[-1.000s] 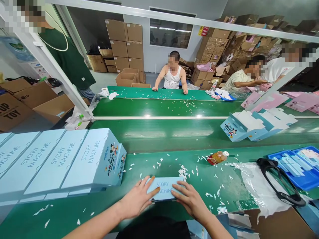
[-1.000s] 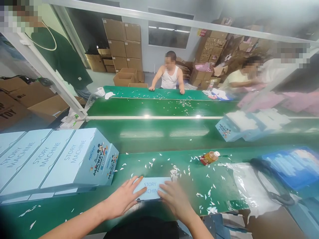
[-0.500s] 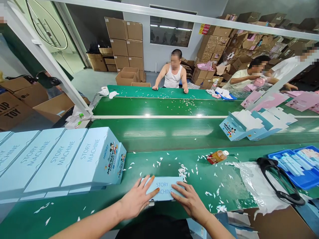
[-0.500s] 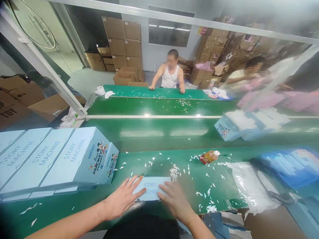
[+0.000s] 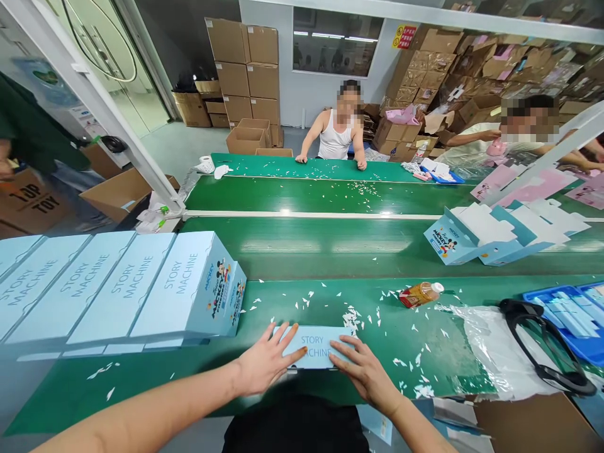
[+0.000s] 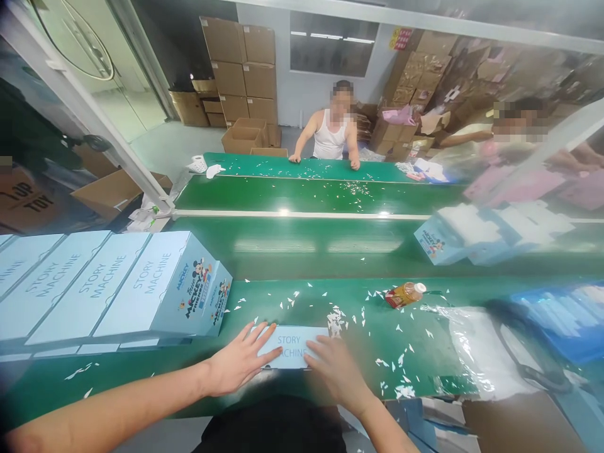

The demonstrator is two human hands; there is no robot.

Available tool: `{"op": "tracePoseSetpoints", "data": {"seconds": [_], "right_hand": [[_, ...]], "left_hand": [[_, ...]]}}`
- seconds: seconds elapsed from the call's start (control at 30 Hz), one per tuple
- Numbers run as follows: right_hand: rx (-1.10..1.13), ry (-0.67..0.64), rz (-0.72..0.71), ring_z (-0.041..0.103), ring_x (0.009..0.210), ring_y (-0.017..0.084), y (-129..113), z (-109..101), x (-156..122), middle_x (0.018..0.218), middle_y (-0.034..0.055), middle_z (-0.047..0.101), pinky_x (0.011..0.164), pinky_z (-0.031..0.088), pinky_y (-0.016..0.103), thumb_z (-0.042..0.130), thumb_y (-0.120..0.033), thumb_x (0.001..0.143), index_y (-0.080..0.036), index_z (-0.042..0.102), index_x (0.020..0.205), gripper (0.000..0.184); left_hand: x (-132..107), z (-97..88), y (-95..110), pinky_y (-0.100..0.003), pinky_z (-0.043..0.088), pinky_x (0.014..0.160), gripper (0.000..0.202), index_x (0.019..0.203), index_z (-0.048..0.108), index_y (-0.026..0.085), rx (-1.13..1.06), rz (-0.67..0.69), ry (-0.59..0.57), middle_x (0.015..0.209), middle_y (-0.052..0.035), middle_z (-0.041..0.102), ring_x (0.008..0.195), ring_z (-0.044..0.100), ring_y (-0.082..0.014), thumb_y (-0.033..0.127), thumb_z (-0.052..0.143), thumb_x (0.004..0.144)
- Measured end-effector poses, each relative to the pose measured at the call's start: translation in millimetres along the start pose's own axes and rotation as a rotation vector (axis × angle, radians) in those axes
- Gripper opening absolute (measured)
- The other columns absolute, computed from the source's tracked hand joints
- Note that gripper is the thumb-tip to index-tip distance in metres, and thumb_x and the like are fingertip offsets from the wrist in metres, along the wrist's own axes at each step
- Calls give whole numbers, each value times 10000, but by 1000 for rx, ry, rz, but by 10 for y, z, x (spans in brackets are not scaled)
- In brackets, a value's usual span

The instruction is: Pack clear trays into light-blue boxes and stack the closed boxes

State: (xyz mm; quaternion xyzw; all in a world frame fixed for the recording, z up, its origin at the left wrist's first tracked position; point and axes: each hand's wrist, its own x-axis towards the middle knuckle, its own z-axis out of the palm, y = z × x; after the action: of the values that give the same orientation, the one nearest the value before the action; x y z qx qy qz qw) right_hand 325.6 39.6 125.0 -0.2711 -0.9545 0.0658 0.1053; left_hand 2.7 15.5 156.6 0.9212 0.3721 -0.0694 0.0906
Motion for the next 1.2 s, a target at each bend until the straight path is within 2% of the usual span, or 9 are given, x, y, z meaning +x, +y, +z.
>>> {"op": "tracePoseSetpoints", "data": {"seconds": [0.2,0.37,0.57,0.83,1.03,1.2], "right_hand": [[-48,34,17,478,1260,287,-93,-103,66,1350,46,569,921,511,445,415,-206,954,-264,550,1303,379],[5,-20,-4,467,1274,273,-73,-202,135,1353,42,565,900,500,409,382,-186,962,-285,522,1325,402],[38,-31,11,416,1323,257,-31,-159,128,1378,43,542,935,476,401,399,-182,961,-300,470,1370,432],[33,-48,8,414,1328,261,-20,-114,130,1381,44,539,909,491,394,387,-168,964,-287,461,1381,439],[37,-24,50,420,1324,268,-36,-37,90,1385,40,537,908,497,401,370,-186,970,-301,476,1370,430],[30,-43,29,370,1361,265,-29,-7,79,1429,26,491,949,470,426,387,-162,954,-303,421,1408,477]], "left_hand": [[-20,34,21,-666,227,1066,735,1506,105,334,-40,-9,26,1579,-187,115,1389,253,-456,289,506,892],[-30,42,9,-671,199,1081,750,1503,100,355,-90,-8,43,1589,-157,90,1392,245,-447,281,506,877],[-54,80,57,-659,197,1083,824,1505,66,345,-113,-86,25,1592,-148,61,1399,207,-448,182,501,825],[-59,114,90,-671,187,1075,888,1510,57,325,-112,-96,51,1586,-159,83,1407,159,-467,119,501,769],[-67,163,118,-683,178,1076,901,1512,60,322,-128,-113,67,1593,-152,52,1404,164,-472,129,519,761],[-68,97,150,-679,170,1087,856,1507,69,353,-145,-139,62,1605,-114,-14,1417,135,-461,143,496,795]]}}
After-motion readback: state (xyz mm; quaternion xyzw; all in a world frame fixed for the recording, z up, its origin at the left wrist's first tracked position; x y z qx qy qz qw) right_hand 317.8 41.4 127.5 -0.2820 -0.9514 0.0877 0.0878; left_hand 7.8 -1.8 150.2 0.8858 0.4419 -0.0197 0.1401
